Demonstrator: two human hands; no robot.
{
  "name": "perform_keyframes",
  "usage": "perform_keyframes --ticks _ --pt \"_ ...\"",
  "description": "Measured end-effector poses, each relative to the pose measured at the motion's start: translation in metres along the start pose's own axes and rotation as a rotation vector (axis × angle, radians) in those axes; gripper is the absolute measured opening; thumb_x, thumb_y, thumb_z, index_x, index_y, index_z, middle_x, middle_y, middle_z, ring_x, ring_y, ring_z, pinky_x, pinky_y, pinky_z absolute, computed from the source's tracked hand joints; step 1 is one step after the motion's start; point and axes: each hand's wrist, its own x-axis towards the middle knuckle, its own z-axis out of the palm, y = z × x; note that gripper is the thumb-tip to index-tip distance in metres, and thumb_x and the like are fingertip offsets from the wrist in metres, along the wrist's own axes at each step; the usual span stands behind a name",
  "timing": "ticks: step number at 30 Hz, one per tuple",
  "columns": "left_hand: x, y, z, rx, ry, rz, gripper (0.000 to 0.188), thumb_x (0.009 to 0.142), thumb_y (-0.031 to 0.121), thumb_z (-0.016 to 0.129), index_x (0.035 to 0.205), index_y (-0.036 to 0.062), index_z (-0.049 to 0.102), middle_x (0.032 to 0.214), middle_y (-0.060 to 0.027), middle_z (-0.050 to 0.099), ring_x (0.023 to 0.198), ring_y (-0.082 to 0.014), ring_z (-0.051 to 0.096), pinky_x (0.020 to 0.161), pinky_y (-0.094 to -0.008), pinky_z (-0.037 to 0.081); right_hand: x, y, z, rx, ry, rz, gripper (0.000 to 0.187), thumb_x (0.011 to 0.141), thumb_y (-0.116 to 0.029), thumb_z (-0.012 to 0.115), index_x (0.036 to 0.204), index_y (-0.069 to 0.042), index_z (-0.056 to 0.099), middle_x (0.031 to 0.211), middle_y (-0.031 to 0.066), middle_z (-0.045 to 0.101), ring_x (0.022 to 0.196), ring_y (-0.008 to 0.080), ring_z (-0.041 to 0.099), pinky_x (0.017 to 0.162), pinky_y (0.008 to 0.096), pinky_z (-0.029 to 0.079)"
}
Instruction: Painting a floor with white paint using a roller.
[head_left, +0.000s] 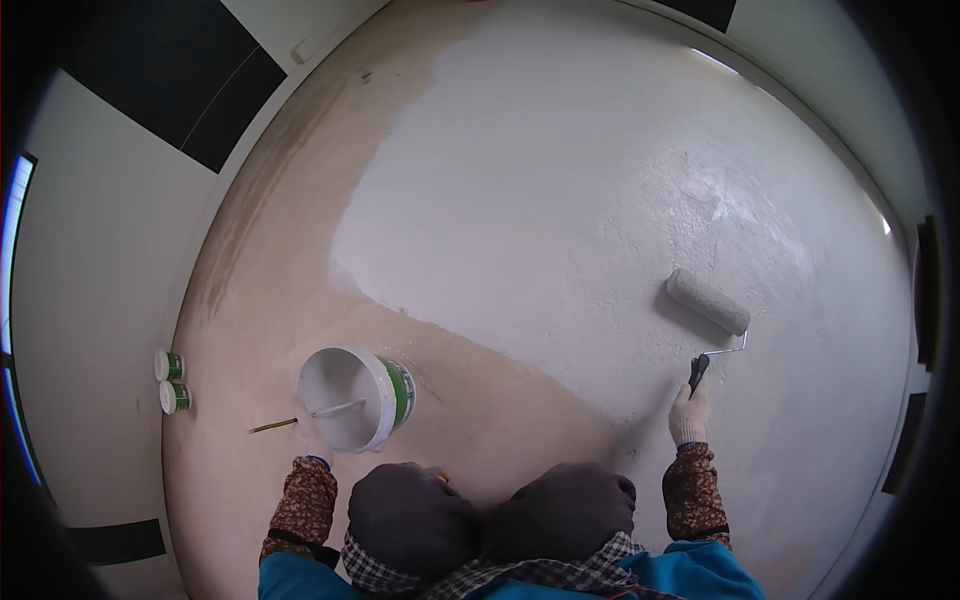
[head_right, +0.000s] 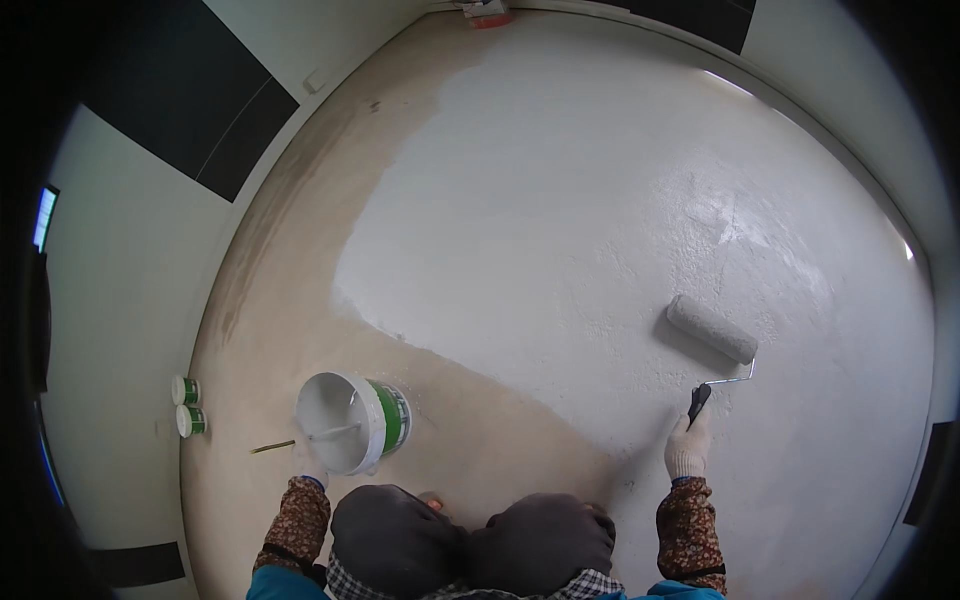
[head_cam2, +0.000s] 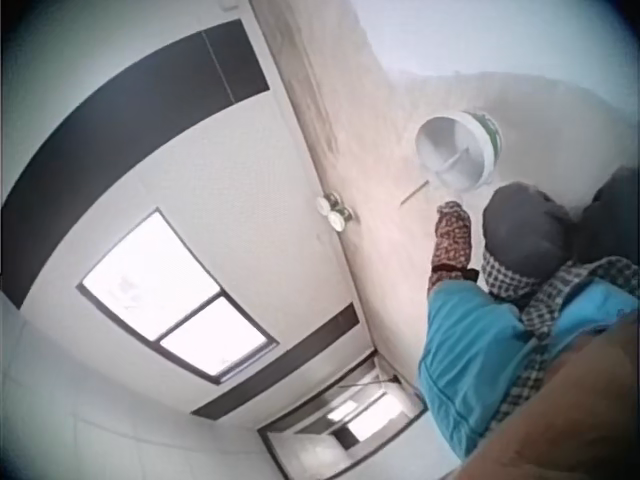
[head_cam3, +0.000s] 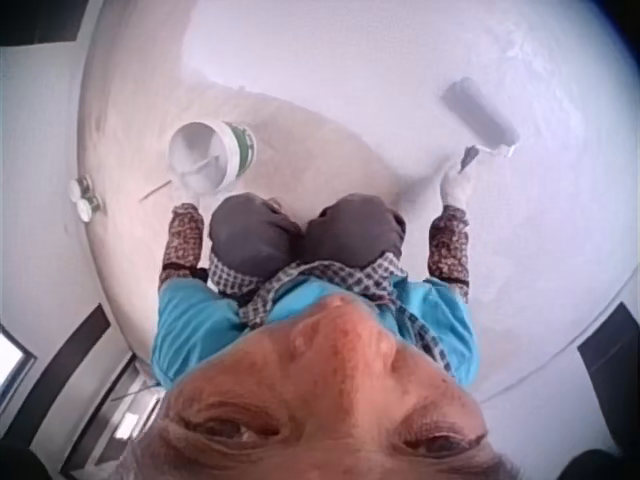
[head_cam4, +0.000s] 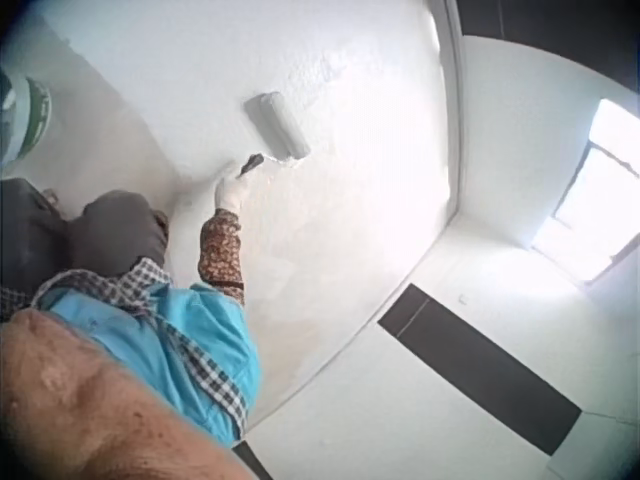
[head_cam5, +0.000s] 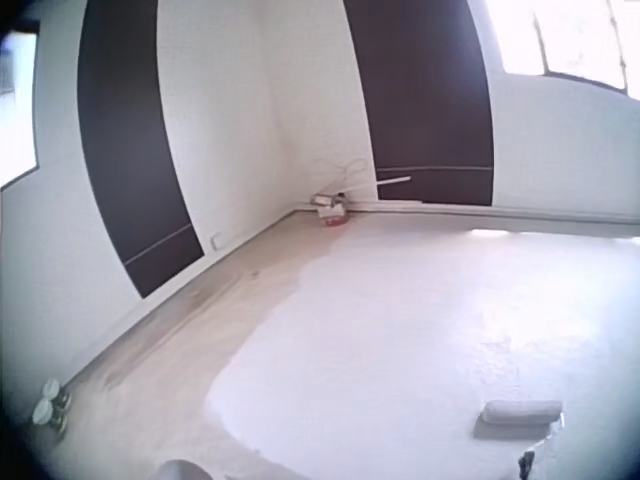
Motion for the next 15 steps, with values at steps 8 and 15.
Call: perform_keyframes --ticks 8,15 --pt "-0.003 -0.010 0.019 -0.303 -0.167 0.062 0.083 0.095 0.067 0.030 0.146 0.0019 0.035 0.142 -0.0180 0.045 0.125 -0.0328 0.051 0.104 -0.0436 0.044 -0.186 0.036 -0.058 -0.109 -0.196 0.424 0.052 0.092 -0.025 0.051 0.141 -0.011 0.037 0.099 0.0263 0.065 0.091 0.0472 0.062 0.082 0.0526 0.049" --pt "0.002 -0.023 0.020 -0.255 -0.139 0.075 0.083 0.096 0.067 0.030 0.146 0.0013 0.036 0.142 -0.0180 0.046 0.125 -0.0323 0.051 0.103 -0.0430 0.044 -0.196 0.053 -0.037 -0.045 -0.082 0.420 0.050 0.092 -0.029 0.052 0.138 -0.011 0.040 0.100 0.0259 0.065 0.094 0.0452 0.063 0.083 0.0511 0.049"
